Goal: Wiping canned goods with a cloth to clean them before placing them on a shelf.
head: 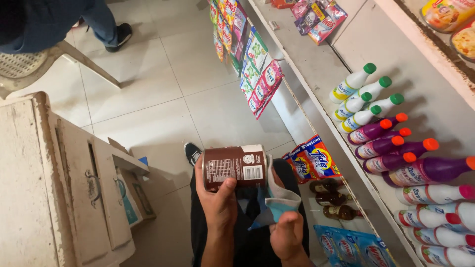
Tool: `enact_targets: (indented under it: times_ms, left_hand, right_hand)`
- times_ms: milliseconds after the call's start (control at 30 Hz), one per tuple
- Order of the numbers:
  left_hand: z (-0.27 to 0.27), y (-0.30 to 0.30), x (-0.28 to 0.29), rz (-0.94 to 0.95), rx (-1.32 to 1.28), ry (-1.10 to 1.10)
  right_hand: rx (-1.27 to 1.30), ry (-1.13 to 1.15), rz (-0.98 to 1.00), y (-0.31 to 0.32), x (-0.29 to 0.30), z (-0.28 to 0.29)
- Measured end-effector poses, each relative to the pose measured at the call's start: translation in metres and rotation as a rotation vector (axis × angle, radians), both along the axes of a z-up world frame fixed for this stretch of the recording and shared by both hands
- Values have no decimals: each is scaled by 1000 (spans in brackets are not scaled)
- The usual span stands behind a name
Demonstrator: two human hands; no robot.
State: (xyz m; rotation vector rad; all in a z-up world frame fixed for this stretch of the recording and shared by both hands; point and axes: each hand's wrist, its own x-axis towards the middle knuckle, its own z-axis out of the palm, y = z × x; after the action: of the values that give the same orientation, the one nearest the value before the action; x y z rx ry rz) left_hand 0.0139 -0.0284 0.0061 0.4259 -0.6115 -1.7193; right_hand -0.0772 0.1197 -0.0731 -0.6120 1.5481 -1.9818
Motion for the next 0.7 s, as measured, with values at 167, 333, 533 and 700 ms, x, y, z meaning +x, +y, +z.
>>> enact_targets:
  times_ms: [167, 333, 533, 700]
  left_hand:
    - [-10, -23, 5, 3, 4, -18]
    - [-26, -56, 3, -28, -8, -77]
    - [-28, -98, 1, -13, -22, -98]
    - [-29, -118, -3, 8, 14, -115]
  right_hand:
    - [-87, 76, 152, -36, 6, 36]
    - [-89, 187, 258, -102, 12, 100]
    - [-169, 81, 218, -158, 11, 65]
    - [-299, -32, 272, -174, 13, 53]
